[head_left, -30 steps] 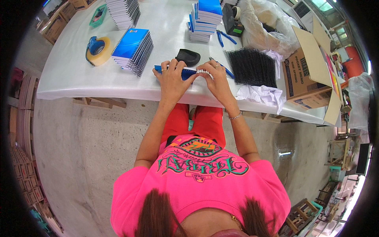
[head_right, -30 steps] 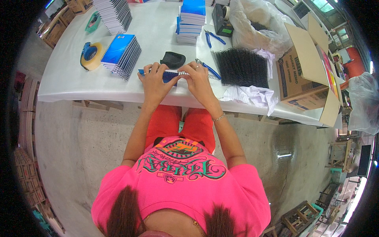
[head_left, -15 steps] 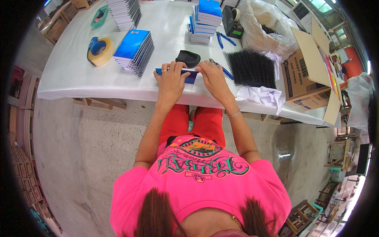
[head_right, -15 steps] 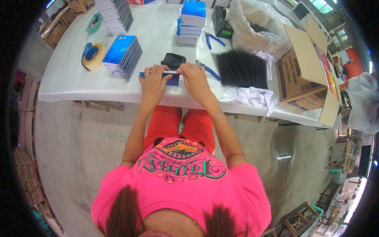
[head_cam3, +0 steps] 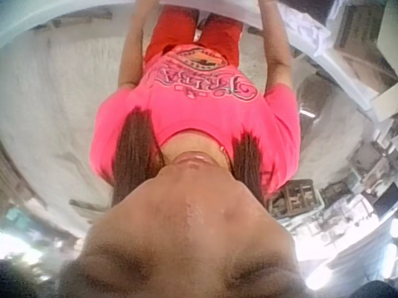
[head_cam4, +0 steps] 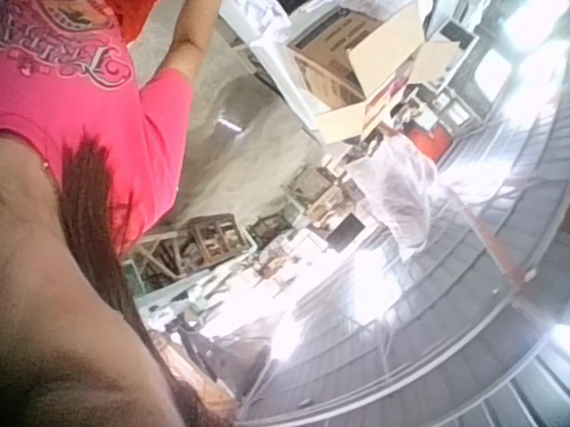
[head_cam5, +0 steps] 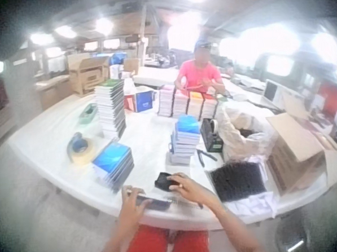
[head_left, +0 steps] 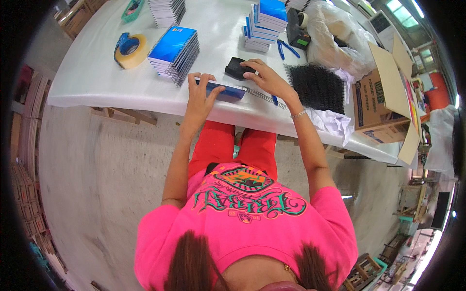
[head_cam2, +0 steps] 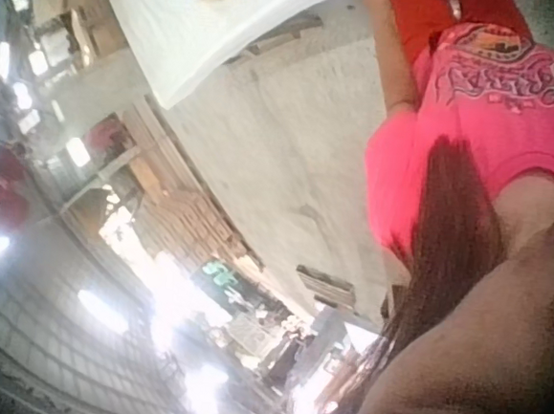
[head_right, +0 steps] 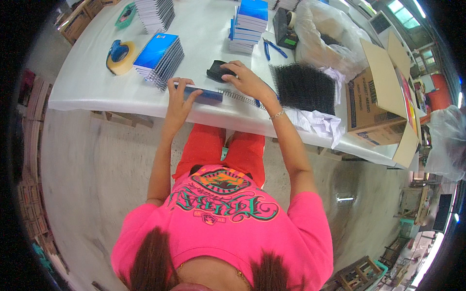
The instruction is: The person assembles spiral-bound notebooks by inserting a black plastic spiral into the punched holes of a blue notebook cover and pages, then uses pliers to close the spiral ends. The person repeats this process for multiple notebooks, stacking completed units on the table.
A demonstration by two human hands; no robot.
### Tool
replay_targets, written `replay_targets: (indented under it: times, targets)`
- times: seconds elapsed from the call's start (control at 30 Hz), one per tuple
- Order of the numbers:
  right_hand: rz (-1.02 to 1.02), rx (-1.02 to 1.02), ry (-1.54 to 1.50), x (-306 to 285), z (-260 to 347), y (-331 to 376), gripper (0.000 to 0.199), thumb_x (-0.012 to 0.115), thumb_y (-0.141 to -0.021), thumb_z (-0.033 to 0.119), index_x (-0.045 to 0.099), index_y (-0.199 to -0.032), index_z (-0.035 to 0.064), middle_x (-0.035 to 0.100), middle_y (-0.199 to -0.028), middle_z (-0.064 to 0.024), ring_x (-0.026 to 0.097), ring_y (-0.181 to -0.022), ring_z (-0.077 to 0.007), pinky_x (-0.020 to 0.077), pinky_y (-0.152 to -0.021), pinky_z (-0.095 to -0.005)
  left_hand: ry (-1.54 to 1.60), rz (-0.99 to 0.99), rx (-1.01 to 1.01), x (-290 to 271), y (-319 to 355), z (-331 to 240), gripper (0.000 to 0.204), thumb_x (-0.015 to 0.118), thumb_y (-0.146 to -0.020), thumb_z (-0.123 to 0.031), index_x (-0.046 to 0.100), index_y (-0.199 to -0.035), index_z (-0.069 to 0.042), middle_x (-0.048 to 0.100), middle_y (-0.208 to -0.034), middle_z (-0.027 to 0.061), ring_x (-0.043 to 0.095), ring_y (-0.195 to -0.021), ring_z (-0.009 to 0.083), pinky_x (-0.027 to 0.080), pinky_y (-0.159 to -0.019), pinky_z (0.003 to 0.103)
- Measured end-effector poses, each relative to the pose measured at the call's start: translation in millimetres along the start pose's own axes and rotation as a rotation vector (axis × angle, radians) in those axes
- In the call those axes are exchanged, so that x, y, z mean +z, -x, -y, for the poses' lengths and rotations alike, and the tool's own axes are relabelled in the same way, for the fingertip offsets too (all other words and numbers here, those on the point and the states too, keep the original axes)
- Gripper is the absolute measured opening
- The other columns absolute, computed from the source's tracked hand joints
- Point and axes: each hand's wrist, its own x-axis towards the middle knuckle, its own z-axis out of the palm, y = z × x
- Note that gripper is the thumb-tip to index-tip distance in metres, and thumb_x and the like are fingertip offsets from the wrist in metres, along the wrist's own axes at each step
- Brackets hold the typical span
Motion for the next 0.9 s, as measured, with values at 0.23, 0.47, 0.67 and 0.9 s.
replay_targets:
  times: [0.23, 0.47, 0.67, 0.9]
  targets:
    - [0.049, 0.058, 0.272, 1.3, -13.2, 3.5, 0.035, 0.075, -0.086, 0.03, 0.062, -0.095, -0.0019, 0.061, -0.114, -0.0148, 0.055, -0.103, -0.0317, 0.0463, -0.087, -0.0361, 0.02, 0.051, 0.041, -30.3, -7.0, 3.0, 0.039, 0.074, -0.086, -0.028, 0.054, -0.109, -0.004, 0.039, -0.113, 0.0149, 0.044, -0.112, 0.0321, 0.037, -0.098, 0.042]
    - [-0.066, 0.114, -0.029, 6.6, -33.1, 19.0, 0.044, 0.073, -0.087, 0.037, 0.057, -0.101, -0.0015, 0.06, -0.124, -0.0172, 0.055, -0.111, -0.0298, 0.0464, -0.095, -0.04, 0.044, 0.067, 0.124, -13.8, -14.4, 15.1, 0.063, 0.085, -0.072, -0.033, 0.049, -0.116, -0.007, 0.041, -0.114, 0.0131, 0.043, -0.115, 0.0311, 0.037, -0.101, 0.04]
    - [0.238, 0.197, -1.001, -7.6, -4.9, 36.3, 0.034, 0.066, -0.093, 0.038, 0.056, -0.099, 0.0059, 0.061, -0.117, -0.009, 0.058, -0.104, -0.0176, 0.046, -0.097, -0.0349, 0.146, 0.058, 0.106, 5.8, -13.9, 31.5, 0.08, 0.089, -0.065, -0.038, 0.044, -0.124, -0.008, 0.043, -0.116, 0.012, 0.045, -0.114, 0.0296, 0.039, -0.099, 0.04]
    - [0.236, 0.138, -0.48, -18.0, 12.2, 39.6, 0.033, 0.075, -0.085, 0.029, 0.059, -0.101, 0.0055, 0.056, -0.117, -0.0093, 0.059, -0.101, -0.0199, 0.0486, -0.089, -0.0303, 0.162, 0.104, 0.117, 4.9, -20.3, 31.6, 0.08, 0.089, -0.066, -0.037, 0.044, -0.125, -0.008, 0.043, -0.116, 0.0113, 0.046, -0.114, 0.0278, 0.039, -0.098, 0.038]
